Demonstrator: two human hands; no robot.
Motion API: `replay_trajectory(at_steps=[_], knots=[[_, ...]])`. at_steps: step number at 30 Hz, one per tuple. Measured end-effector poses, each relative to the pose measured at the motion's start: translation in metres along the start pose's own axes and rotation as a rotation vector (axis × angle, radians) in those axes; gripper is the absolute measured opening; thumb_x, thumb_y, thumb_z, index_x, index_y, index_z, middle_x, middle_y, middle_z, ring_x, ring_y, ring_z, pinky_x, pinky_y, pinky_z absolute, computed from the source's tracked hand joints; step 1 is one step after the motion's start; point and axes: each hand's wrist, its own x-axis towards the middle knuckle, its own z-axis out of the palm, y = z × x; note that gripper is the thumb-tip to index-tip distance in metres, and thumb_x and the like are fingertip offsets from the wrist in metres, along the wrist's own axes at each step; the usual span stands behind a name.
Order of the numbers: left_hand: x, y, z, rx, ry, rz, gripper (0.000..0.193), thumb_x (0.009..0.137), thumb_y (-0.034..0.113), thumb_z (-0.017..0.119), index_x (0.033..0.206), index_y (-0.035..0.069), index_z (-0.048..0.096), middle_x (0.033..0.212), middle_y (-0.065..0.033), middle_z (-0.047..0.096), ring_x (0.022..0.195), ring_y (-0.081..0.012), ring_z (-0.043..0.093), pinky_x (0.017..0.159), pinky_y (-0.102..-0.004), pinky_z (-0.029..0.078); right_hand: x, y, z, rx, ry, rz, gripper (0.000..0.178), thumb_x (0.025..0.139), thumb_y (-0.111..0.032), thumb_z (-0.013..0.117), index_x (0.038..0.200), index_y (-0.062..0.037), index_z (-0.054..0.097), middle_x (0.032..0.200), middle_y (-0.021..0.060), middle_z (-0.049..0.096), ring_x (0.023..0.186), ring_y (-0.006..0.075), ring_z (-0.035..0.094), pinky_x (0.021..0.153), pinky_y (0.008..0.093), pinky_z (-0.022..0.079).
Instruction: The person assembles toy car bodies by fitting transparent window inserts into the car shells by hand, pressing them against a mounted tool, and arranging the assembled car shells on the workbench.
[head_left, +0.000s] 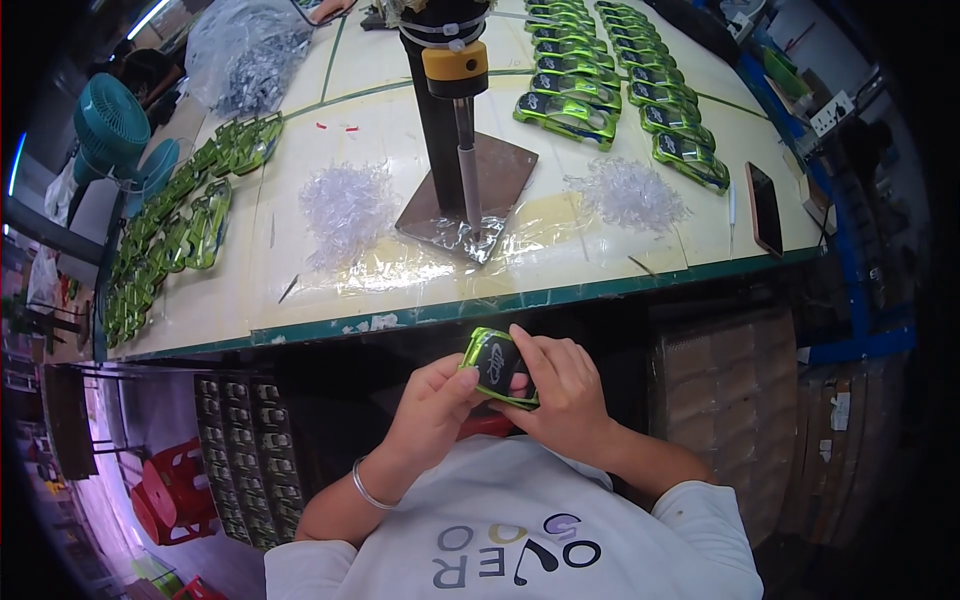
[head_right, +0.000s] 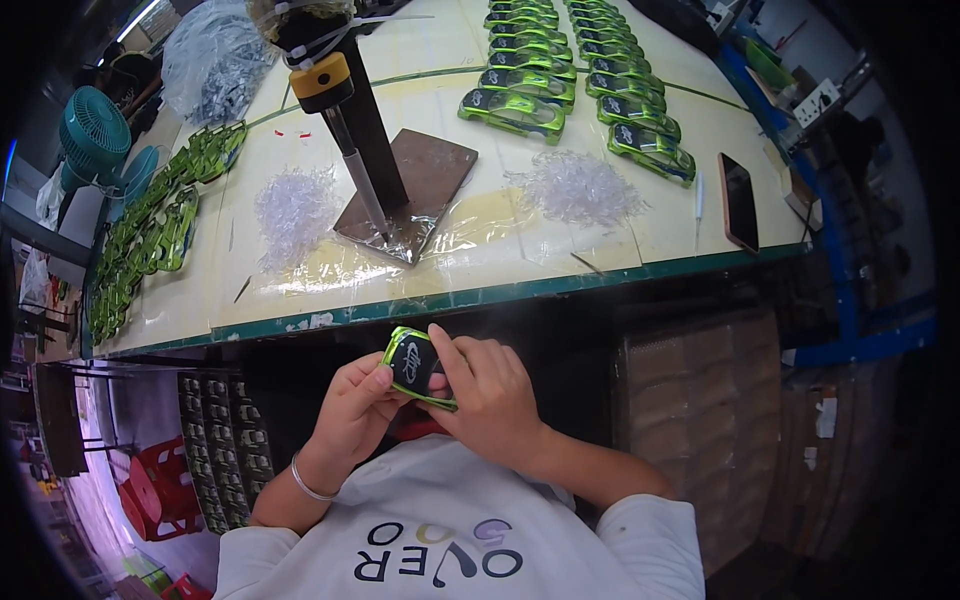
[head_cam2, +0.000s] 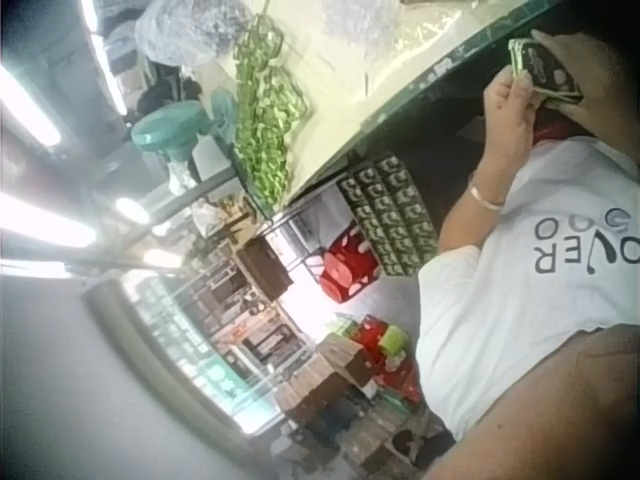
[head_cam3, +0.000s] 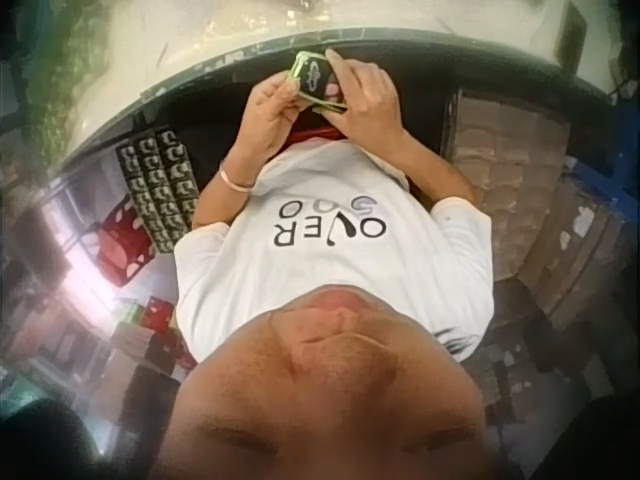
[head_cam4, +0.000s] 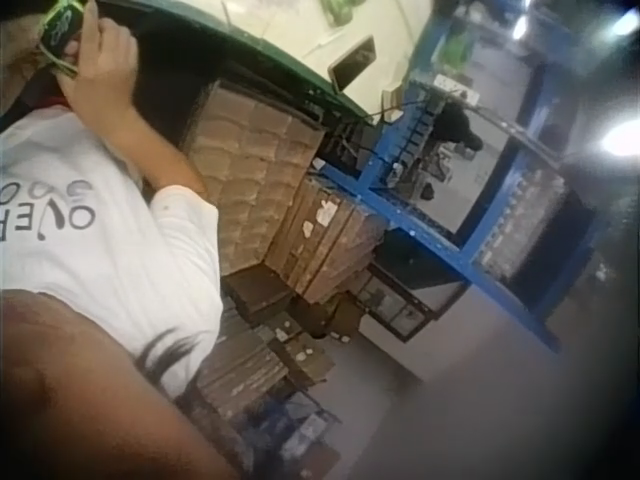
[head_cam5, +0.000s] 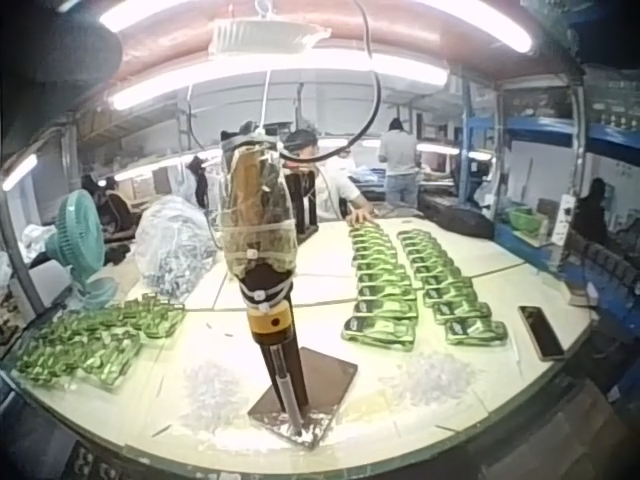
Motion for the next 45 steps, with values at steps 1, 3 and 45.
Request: replay_trajectory(at_steps=[1,3,45], knots=[[0.000,0.000,-0.001,-0.016,0.018,-0.041,0.031,0.087,0.020,0.042,0.105,-0.006,0.046,0.099,-0.0166,0.056,0.094,-0.0211,0.055,0.086,-0.0324,0.041,0.001,-0.001,-0.003,0.023,-0.053,0.022,0.064,0.056,-0.017,0.073,0.111,0.0011,0.046,0.090,0.0137,0.053,0.078,0.0285,0.052,0.069,0.0366,0.042],[0.001,-0.003,0.000,-0.051,0.058,-0.009,0.032,0.088,0.021,0.040,0.104,-0.006,0.046,0.097,-0.0169,0.057,0.092,-0.0213,0.055,0.085,-0.0326,0.041,0.009,0.006,-0.014,0.102,-0.084,0.008,0.060,0.057,-0.017,0.072,0.109,0.0007,0.048,0.090,0.0142,0.054,0.080,0.0289,0.053,0.070,0.0366,0.042],[-0.013,-0.007,0.009,0.158,0.162,0.165,0.033,0.088,0.022,0.034,0.104,-0.005,0.046,0.085,-0.0144,0.057,0.074,-0.0184,0.055,0.067,-0.0279,0.044,0.036,0.069,-0.045,1.661,0.194,0.527,0.014,0.079,-0.006,0.054,0.090,0.0032,0.056,0.078,0.0089,0.059,0.069,0.0163,0.060,0.064,0.0283,0.050]])
